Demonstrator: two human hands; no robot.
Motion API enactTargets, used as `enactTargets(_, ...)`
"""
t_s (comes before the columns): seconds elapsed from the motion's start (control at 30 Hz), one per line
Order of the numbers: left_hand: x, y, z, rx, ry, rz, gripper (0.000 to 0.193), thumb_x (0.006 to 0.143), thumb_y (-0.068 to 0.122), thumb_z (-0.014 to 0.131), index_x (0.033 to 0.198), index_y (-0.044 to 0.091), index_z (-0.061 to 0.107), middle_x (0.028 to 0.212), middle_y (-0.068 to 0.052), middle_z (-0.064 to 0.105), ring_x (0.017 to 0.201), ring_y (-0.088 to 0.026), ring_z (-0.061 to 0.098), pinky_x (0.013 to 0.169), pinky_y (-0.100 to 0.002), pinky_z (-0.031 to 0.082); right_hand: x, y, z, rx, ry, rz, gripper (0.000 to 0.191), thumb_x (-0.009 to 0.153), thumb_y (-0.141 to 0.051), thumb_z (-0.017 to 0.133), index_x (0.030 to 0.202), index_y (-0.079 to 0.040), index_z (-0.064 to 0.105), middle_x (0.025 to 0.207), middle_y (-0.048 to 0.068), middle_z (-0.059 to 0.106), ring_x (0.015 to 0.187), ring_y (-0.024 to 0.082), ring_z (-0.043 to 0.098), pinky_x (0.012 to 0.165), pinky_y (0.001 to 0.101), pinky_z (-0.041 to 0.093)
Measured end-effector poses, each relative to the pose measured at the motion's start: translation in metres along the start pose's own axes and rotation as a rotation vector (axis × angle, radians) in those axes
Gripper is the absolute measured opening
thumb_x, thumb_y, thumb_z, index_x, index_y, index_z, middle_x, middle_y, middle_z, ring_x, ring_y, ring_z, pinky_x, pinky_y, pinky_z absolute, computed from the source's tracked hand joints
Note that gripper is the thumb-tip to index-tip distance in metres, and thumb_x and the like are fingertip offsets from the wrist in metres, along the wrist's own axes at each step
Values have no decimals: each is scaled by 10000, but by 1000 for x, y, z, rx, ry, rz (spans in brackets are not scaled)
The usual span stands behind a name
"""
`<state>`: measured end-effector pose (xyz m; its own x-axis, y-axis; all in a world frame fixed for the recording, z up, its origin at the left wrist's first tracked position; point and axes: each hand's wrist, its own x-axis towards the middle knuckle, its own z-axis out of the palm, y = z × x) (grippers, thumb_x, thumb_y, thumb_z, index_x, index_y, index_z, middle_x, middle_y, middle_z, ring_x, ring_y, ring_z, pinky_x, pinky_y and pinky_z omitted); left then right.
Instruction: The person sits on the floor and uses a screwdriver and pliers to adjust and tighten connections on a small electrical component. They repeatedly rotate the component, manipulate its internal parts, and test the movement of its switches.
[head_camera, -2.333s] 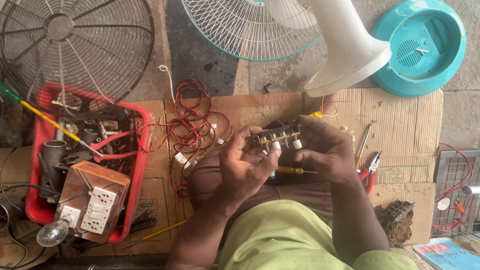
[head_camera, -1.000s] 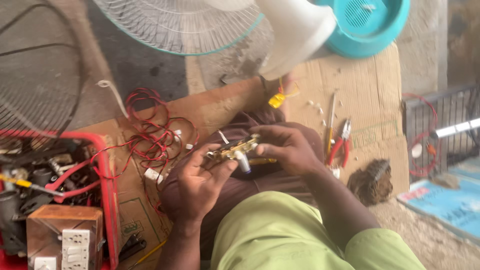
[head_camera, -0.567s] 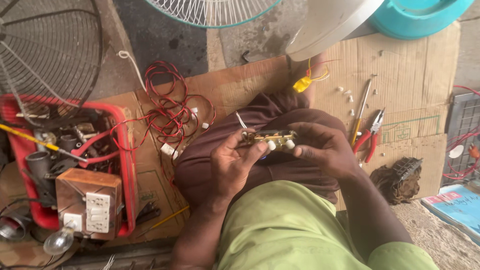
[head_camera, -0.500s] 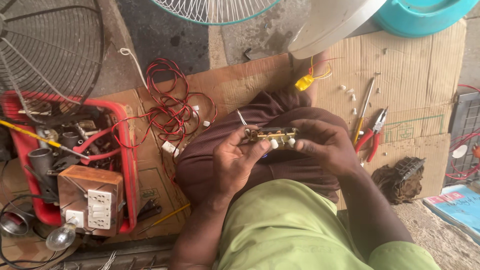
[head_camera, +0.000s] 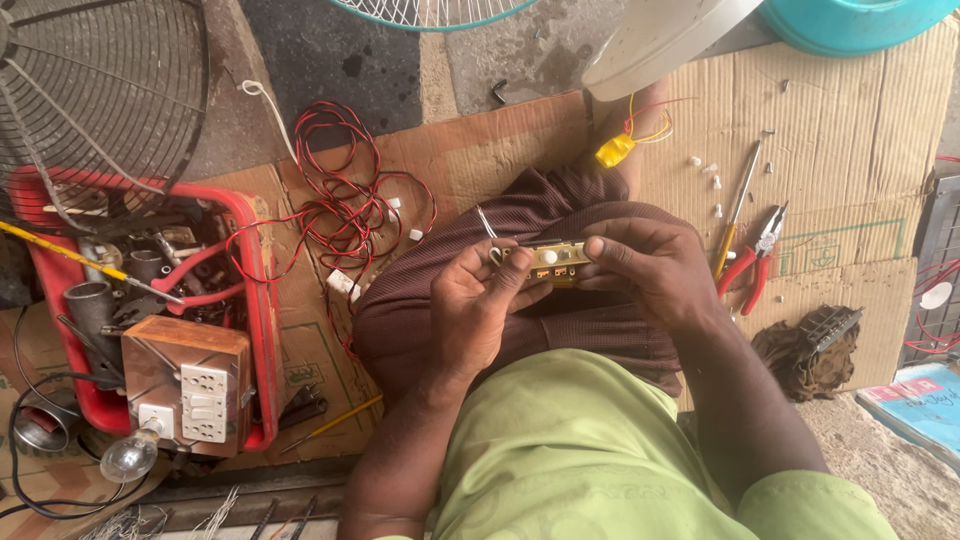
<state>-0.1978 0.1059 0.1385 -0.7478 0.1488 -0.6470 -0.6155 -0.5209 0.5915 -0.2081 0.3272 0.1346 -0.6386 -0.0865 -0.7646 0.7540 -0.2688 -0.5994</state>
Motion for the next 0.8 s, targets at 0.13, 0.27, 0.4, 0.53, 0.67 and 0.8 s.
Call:
enactTargets(0.13, -1, 2, 5, 48, 38, 14, 307, 938, 168, 740, 1108, -46, 599, 1031, -162, 726, 936, -232, 743, 799, -400, 674, -2, -10, 2, 19, -32, 23, 416, 887, -174, 749, 1183, 105, 664, 1021, 173, 745, 836, 214, 749, 754, 349, 646)
enactTargets(0.27, 0, 4, 10, 49, 63, -17, 296, 941, 188, 751, 1060, -43, 610, 987, -149, 736, 898, -214, 739, 758, -389, 672, -5, -18, 7, -65, 12, 62, 408, 910, -254, 723, 1150, 71, 670, 941, 128, 735, 740, 178, 729, 679, 328, 639)
enactTargets(0.4, 2, 5, 13, 58, 113, -61, 300, 926, 213, 755, 1015, -26, 597, 981, -154, 745, 873, -207, 740, 722, -389, 677, -6, -21, 12, -115, 15, 72, 390, 932, -269, 714, 1142, 57, 679, 867, 113, 713, 620, 159, 665, 564, 300, 570)
enactTargets(0.53, 3, 5, 15, 45, 127, -80, 306, 907, 212, 762, 1004, -30, 601, 997, -160, 751, 876, -210, 748, 706, -392, 675, -1, -22, 15, -9, -8, 91, 381, 921, -238, 735, 1153, 60, 685, 857, 91, 700, 601, 138, 634, 526, 292, 527)
enactTargets(0.67, 4, 6, 16, 37, 152, -107, 315, 894, 222, 768, 995, -28, 606, 984, -158, 752, 865, -208, 750, 695, -388, 677, 1, -24, 16, -61, -3, 122, 379, 924, -263, 712, 1148, 41, 698, 838, 90, 702, 583, 135, 620, 513, 286, 517)
enactTargets(0.8, 5, 7, 15, 20, 159, -143, 315, 902, 244, 760, 992, -26, 626, 983, -140, 753, 851, -190, 741, 679, -369, 668, -2, -23, 17, -72, -16, 130, 396, 944, -305, 688, 1152, 32, 704, 810, 85, 694, 563, 124, 594, 488, 268, 487)
